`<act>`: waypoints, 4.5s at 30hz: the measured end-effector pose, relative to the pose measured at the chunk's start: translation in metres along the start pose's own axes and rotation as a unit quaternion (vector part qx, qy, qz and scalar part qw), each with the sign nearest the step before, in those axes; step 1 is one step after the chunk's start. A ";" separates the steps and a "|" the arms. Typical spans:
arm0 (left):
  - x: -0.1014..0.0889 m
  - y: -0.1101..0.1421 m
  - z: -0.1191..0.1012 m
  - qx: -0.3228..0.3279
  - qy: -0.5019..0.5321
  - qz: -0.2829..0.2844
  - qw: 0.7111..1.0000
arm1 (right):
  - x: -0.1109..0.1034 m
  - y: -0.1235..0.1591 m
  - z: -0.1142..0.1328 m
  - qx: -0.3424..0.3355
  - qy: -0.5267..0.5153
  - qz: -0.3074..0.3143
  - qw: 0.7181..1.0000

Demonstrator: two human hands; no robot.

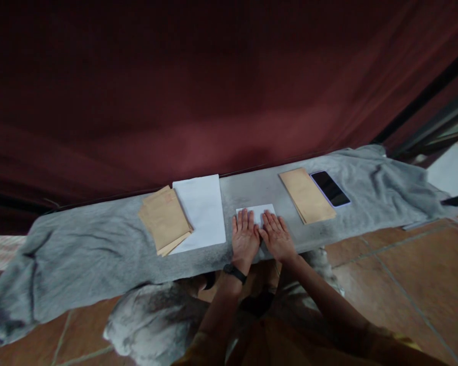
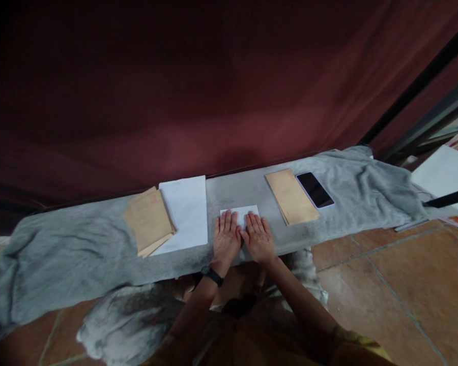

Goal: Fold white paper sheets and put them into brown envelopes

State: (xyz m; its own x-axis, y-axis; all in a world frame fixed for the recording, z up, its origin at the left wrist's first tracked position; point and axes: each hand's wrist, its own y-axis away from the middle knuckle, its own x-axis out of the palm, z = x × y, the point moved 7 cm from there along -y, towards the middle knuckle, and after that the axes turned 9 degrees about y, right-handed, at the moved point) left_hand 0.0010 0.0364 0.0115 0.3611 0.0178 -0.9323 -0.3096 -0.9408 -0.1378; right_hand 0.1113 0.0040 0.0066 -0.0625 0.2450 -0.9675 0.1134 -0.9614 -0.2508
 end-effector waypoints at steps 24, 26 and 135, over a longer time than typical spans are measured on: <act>0.001 -0.001 -0.002 -0.008 0.012 0.008 1.000 | 0.001 0.003 -0.011 0.046 0.005 -0.021 0.999; 0.001 -0.001 -0.002 -0.013 0.008 0.006 1.000 | 0.002 0.002 -0.011 0.047 0.004 -0.019 0.999; -0.140 0.087 0.197 -0.245 -0.045 -0.158 0.956 | -0.007 0.020 0.008 -0.046 -0.030 -0.025 0.998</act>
State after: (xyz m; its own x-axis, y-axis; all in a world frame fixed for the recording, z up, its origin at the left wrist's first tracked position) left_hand -0.2500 0.0187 0.0644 0.2855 0.3355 -0.8977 0.2587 -0.9289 -0.2649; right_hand 0.1059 -0.0176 0.0086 -0.1300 0.2817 -0.9506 0.1993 -0.9318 -0.3034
